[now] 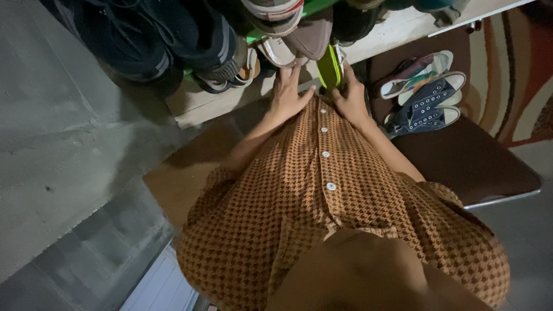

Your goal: Cleaning shoe insoles and the exterior of shoes with a cloth.

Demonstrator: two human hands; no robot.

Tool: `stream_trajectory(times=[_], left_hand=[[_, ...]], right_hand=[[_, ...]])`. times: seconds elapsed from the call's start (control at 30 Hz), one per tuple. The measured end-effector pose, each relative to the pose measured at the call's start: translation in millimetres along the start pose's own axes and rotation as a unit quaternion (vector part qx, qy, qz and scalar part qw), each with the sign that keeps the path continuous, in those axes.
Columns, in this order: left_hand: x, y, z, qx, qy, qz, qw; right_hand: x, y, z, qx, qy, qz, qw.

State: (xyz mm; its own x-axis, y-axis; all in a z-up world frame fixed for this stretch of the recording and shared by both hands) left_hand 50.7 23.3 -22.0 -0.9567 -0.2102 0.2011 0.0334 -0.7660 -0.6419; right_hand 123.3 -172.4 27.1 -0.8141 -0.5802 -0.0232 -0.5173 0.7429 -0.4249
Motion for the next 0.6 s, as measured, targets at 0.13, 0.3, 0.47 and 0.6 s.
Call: stream_trajectory(times=[0.13,0.3,0.47,0.6], left_hand=[[-0.6,-1.1,-2.1,-0.029,-0.03,0.0,0.999],[-5.0,4.8,-8.0,-0.023,0.023,0.024,0.999],[2.2,-13.5,10.3,0.002,0.067,0.051,0.996],[2.1,-16.4,6.1,0.002,0.052,0.044,0.998]], right_hand=[[-2.0,-4.5,-15.2,0.015,0.052,-0.006,0.999],[-5.9,5.0,-20.8,0.015,0.011,-0.021,1.0],[-26.5,13.6,-16.8,0.036,-0.051,-0.007,0.998],[-51.4,27.7,12.9,0.023,-0.104,0.045,0.993]])
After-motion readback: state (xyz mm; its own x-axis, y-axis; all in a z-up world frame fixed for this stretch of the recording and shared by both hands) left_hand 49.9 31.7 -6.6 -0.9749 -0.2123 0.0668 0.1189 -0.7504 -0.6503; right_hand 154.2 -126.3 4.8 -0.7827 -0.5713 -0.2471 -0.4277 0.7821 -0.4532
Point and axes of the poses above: each hand's wrist, its own x-axis away from the middle knuckle, its own y-axis out of the palm, z = x × y, the point moved 4 cm from there along -x, towards the middle knuckle, and after that the axes turned 8 degrees about -y, right-handed, at the moved point
